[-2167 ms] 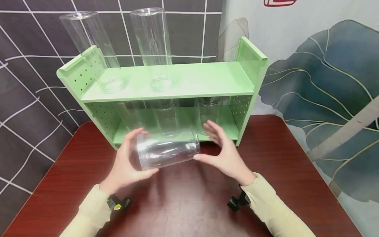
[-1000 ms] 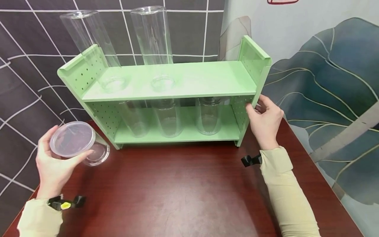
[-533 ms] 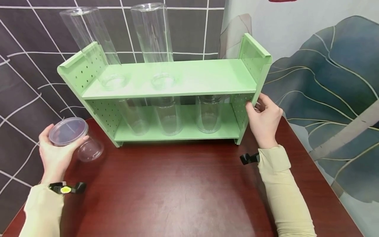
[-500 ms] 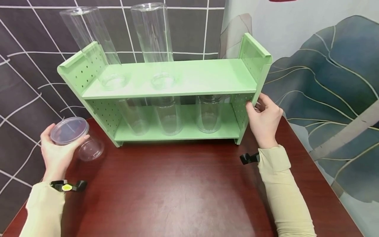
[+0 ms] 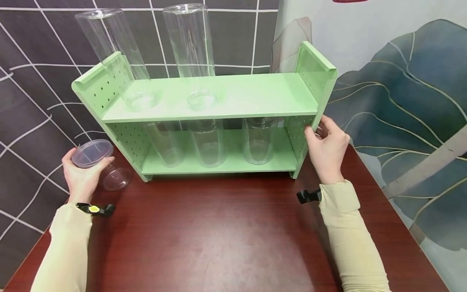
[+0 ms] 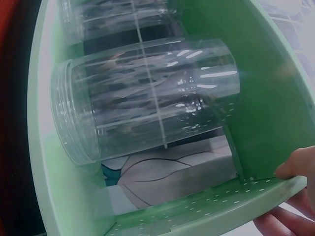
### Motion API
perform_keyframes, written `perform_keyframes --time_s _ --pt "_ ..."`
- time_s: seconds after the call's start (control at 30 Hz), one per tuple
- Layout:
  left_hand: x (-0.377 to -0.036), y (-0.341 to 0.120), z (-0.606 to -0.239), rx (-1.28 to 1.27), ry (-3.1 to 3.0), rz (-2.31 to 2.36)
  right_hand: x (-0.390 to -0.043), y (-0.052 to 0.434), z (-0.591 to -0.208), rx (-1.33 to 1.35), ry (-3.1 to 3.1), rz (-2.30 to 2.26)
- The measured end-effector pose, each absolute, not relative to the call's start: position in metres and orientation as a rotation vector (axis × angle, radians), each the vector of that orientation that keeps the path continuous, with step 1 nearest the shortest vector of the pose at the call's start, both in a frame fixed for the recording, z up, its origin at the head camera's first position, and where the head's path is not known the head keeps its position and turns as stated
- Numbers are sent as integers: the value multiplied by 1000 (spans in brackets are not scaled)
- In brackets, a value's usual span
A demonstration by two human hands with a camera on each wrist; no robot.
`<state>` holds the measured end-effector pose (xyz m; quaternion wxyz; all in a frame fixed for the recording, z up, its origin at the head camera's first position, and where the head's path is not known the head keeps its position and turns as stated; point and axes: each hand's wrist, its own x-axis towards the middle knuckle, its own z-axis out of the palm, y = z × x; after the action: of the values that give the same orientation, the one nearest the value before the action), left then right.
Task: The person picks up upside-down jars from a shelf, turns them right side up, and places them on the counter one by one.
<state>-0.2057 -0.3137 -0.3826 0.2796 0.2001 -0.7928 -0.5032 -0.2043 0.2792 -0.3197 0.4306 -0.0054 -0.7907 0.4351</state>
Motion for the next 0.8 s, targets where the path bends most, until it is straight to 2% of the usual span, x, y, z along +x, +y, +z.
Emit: perform_keyframes --time_s 0.23,0.4,0.53,0.8 --pt "-204 -317 -385 521 -2164 -1304 -204 280 -318 -34 -1984 1064" --pt "-201 -317 -374 498 -2121 -1281 -204 279 -319 -20 -1986 1072" --pt "-194 -302 -350 436 -1956 -1259 -204 279 -318 -21 -1999 1055" --pt "-164 -233 -285 51 -1649 -1309 -197 284 -310 -61 -2117 980"
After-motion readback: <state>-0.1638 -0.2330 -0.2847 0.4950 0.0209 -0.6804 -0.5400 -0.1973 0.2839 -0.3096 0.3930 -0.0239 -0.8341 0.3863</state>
